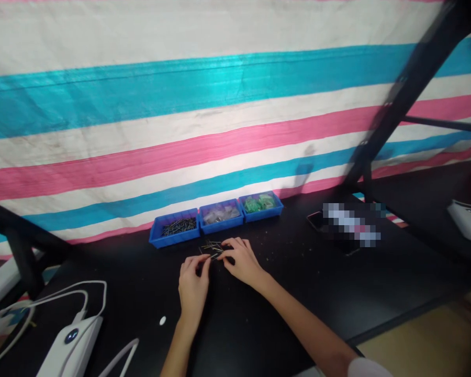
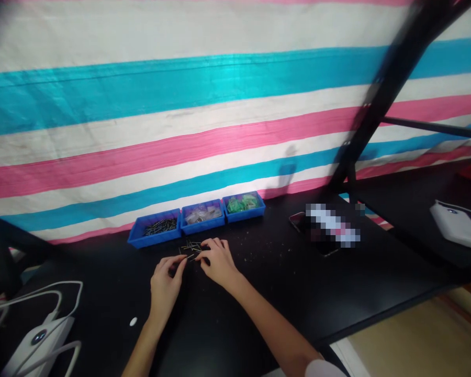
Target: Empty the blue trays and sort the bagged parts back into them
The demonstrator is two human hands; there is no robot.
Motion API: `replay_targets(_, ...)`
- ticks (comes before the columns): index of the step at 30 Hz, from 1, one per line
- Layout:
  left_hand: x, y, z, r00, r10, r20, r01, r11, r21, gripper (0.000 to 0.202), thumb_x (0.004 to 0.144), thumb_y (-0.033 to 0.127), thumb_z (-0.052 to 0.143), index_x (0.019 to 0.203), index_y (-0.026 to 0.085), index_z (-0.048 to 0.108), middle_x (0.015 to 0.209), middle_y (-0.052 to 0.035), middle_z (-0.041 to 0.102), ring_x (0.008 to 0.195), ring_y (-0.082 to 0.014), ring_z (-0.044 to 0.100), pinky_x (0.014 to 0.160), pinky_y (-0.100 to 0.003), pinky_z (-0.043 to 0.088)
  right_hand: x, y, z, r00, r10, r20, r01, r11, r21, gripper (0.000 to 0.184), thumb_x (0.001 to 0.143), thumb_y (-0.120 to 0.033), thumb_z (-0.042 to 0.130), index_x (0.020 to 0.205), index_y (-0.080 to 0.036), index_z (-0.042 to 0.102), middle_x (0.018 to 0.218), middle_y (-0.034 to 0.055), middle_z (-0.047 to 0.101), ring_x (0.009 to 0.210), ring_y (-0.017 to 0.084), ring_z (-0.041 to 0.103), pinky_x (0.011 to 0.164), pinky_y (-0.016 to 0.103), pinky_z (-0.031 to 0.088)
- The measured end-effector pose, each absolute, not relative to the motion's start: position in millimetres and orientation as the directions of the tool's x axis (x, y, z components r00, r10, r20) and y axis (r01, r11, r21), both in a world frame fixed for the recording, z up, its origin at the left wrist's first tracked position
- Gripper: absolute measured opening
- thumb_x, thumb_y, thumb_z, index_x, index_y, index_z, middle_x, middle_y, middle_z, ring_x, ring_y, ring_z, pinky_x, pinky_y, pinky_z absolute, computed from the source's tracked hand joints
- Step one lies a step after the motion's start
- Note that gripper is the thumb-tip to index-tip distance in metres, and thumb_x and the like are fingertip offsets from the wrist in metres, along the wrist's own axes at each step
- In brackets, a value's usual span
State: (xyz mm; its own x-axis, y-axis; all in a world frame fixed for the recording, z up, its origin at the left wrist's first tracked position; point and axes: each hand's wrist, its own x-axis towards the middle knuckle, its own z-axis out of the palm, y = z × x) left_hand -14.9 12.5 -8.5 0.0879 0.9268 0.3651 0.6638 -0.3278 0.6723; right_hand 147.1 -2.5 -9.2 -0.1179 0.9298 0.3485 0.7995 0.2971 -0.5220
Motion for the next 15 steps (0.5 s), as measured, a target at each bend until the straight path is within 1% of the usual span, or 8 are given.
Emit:
replay_targets(3, -12.9, 11.6, -6.3, 0.070, 0.926, 0.370, 0.620, -0.331, 0.711, 0.024, 0.080, 0.039, 0.051, 0.086, 0.021, 0.066, 0.084, -0.0044, 0.060, 0.074, -0.0185, 0.056, 0.068, -0.031, 0.046, 145.1, -2.8, -4.3, -0.089, 0.924, 0.372, 0.782, 0.296, -0.548, 0.018, 0.078, -0.018, 0.059, 0.093, -0.026, 0.066, 0.106, 0.0029, 0.059, 0.099, 0.018, 0.049, 0.085, 0.035, 0.033)
replay_targets(6, -12.4, 11.1, -6.5, 0.052, 0.928, 0.370, 0.588, -0.328, 0.740, 0.022, 0.080, 0.037, 0.052, 0.086, 0.021, 0.066, 0.085, -0.0044, 0.060, 0.074, -0.0173, 0.056, 0.066, -0.030, 0.046, 143.4, -3.2, 2.8, -0.025, 0.915, 0.403, 0.749, 0.284, -0.599, 0.017, 0.085, -0.026, 0.052, 0.097, -0.025, 0.063, 0.099, 0.0021, 0.063, 0.092, 0.016, 0.053, 0.082, 0.032, 0.034)
replay_targets(10, -13.1, 11.3, -8.8, 0.059, 0.932, 0.357, 0.554, -0.328, 0.765, 0.019, 0.079, 0.034, 0.054, 0.086, 0.021, 0.066, 0.085, -0.0042, 0.060, 0.074, -0.0168, 0.056, 0.065, -0.029, 0.046, 142.7, -4.6, 8.6, 0.000, 0.906, 0.424, 0.722, 0.293, -0.627, 0.020, 0.090, -0.032, 0.045, 0.094, -0.024, 0.064, 0.092, 0.0010, 0.066, 0.086, 0.015, 0.056, 0.078, 0.030, 0.035)
replay_targets(15, -12.2, 10.4, -8.6, 0.072, 0.939, 0.335, 0.502, -0.325, 0.802, 0.017, 0.080, 0.031, 0.054, 0.086, 0.021, 0.066, 0.086, -0.0043, 0.060, 0.075, -0.0163, 0.056, 0.065, -0.028, 0.046, 141.9, -5.0, 5.5, -0.050, 0.897, 0.440, 0.735, 0.331, -0.591, 0.020, 0.087, -0.036, 0.050, 0.087, -0.025, 0.066, 0.088, 0.0004, 0.067, 0.083, 0.014, 0.057, 0.076, 0.030, 0.035)
